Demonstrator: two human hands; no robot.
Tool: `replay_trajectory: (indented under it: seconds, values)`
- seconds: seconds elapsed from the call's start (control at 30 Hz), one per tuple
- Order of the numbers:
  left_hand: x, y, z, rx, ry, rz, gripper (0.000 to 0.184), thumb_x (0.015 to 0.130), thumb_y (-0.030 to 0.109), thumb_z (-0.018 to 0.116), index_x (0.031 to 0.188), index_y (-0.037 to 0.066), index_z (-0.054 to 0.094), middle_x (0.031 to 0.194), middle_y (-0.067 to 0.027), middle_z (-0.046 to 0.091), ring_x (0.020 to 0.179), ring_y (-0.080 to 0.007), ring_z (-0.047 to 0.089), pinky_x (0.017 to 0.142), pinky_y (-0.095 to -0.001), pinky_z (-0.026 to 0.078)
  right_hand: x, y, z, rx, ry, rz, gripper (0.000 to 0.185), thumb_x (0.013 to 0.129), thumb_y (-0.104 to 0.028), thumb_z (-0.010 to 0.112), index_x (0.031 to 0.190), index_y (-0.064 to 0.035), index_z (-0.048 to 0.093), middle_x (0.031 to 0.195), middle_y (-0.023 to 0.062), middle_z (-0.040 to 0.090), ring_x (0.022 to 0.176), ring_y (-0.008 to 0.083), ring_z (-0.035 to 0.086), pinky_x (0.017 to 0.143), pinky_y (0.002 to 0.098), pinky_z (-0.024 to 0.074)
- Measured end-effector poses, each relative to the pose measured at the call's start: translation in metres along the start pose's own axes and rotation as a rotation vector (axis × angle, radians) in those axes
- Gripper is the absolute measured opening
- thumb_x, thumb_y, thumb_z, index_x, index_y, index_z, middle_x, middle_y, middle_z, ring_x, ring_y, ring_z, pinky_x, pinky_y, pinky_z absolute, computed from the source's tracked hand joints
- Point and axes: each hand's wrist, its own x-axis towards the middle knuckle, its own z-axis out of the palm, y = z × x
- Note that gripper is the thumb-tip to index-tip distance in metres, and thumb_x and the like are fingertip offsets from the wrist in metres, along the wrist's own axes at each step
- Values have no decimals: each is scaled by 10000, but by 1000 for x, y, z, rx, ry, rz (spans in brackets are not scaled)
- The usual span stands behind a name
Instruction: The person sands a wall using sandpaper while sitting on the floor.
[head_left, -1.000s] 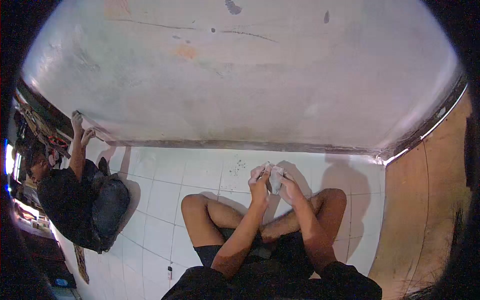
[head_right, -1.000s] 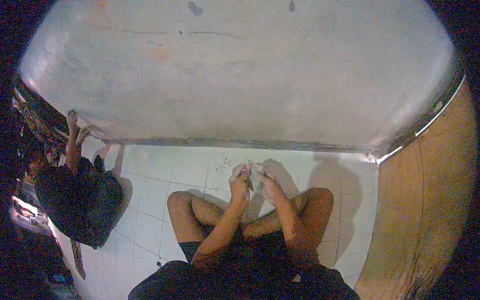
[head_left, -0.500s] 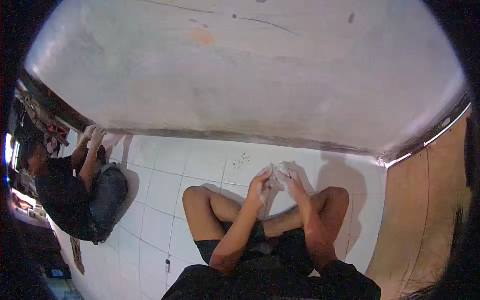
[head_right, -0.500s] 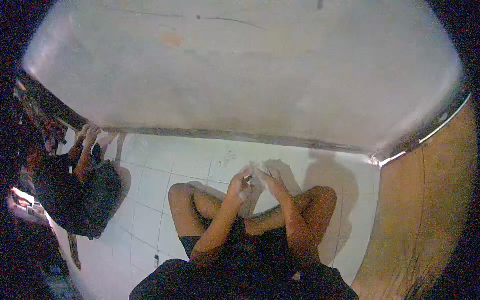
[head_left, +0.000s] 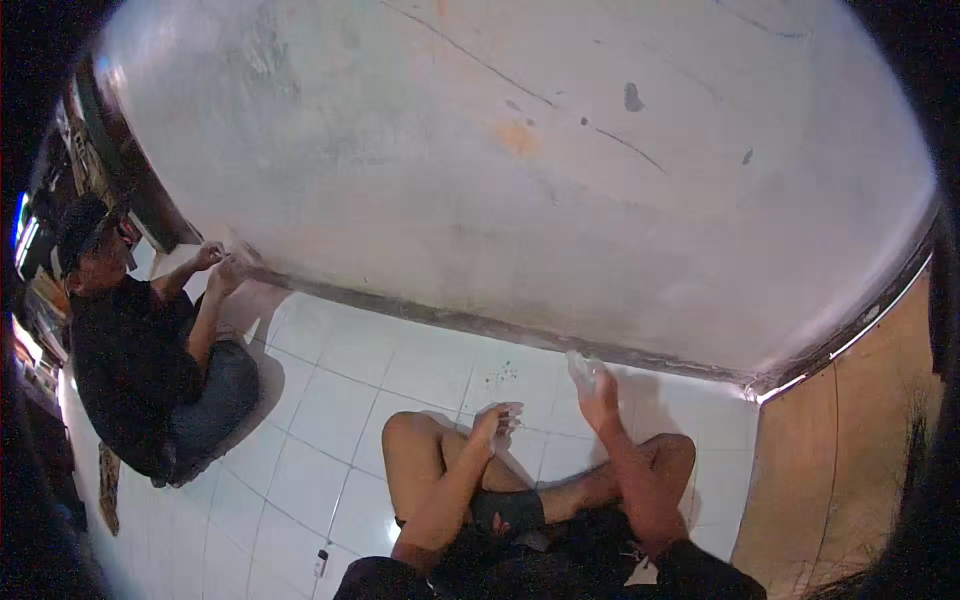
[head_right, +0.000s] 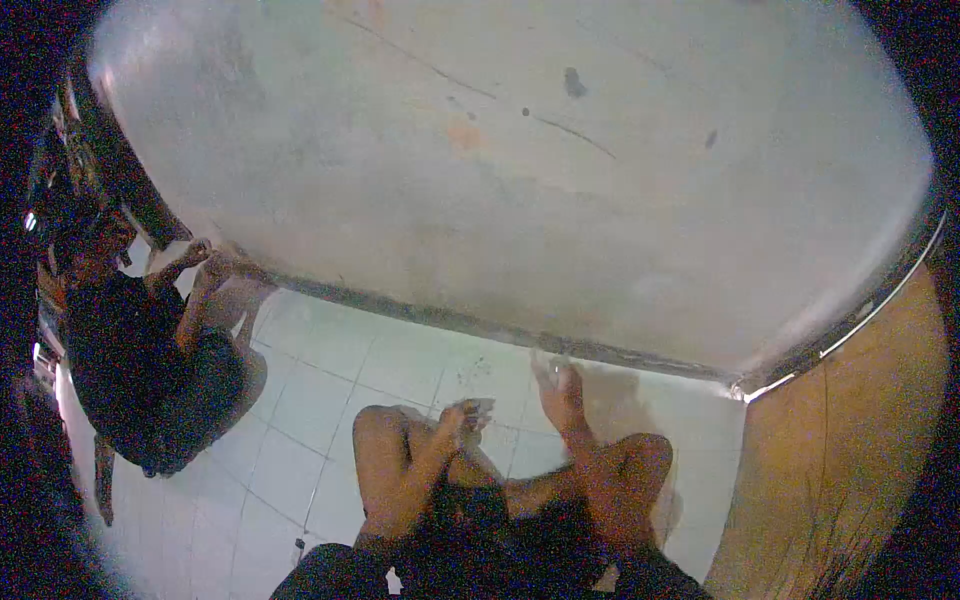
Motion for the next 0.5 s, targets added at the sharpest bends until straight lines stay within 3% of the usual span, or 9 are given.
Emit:
replay_trajectory:
  seconds: [0.03, 0.1, 0.17, 0.23, 0.3, 0.4, 0.43, 0.5]
  values:
    - [39, -22, -28, -177, -119, 16, 276, 889, 242, 517, 1026, 39, 643, 908, -93, 662, 727, -144, 586, 617, -256, 462, 32, -42, -21, 20, -105, 152, 287, 853, -232, 654, 1038, -13, 628, 845, 185, 604, 768, 371, 579, 636, 447, 480]
    - [25, 0, -1, -122, -8, 95, 264, 896, 245, 509, 984, 34, 640, 884, -82, 662, 727, -137, 584, 601, -236, 449, 75, -57, -33, -258, 209, -425, 264, 848, -222, 643, 1020, -21, 637, 921, 199, 608, 820, 367, 604, 649, 436, 509]
    - [9, 15, 18, 106, 53, 219, 232, 902, 218, 506, 935, 24, 629, 867, -73, 666, 735, -131, 587, 585, -226, 448, 115, -123, -70, -337, 176, -379, 239, 836, -199, 642, 1019, -45, 648, 993, 206, 593, 747, 368, 617, 642, 424, 530]
    - [20, 13, 18, 80, 9, 255, 212, 904, 189, 507, 945, 16, 623, 867, -79, 668, 732, -132, 589, 589, -236, 452, 156, -138, -80, -520, 182, -466, 233, 815, -187, 652, 999, -44, 656, 1064, 224, 573, 703, 357, 630, 619, 430, 542]
    - [23, 10, 20, 80, 4, 256, 174, 905, 126, 507, 937, -4, 619, 868, -101, 669, 695, -138, 593, 588, -251, 462, 180, -171, -93, -602, 300, -642, 348, 776, -111, 660, 1122, -97, 633, 978, 141, 562, 763, 302, 616, 636, 411, 519]
    - [8, 25, 32, 86, -16, 232, 149, 905, 91, 498, 924, 8, 620, 851, -101, 666, 657, -146, 592, 591, -251, 471, 206, -207, -102, -740, 270, -700, 445, 750, -131, 666, 1192, -129, 608, 995, 126, 553, 733, 282, 615, 610, 393, 524]
    - [-2, 30, 41, 59, 31, 241, 136, 900, 73, 498, 922, 24, 623, 824, -88, 661, 649, -139, 594, 581, -248, 477, 224, -203, -99, -767, 314, -838, 508, 746, -105, 642, 1248, -119, 566, 999, 113, 538, 711, 273, 613, 566, 374, 525]
    - [3, 29, 42, 13, -15, 247, 133, 900, 70, 500, 917, 27, 624, 816, -81, 658, 652, -130, 593, 572, -241, 477, 238, -208, -94, -854, 312, -884, 335, 756, -134, 641, 1082, -56, 616, 1023, 168, 579, 671, 268, 624, 515, 366, 533]
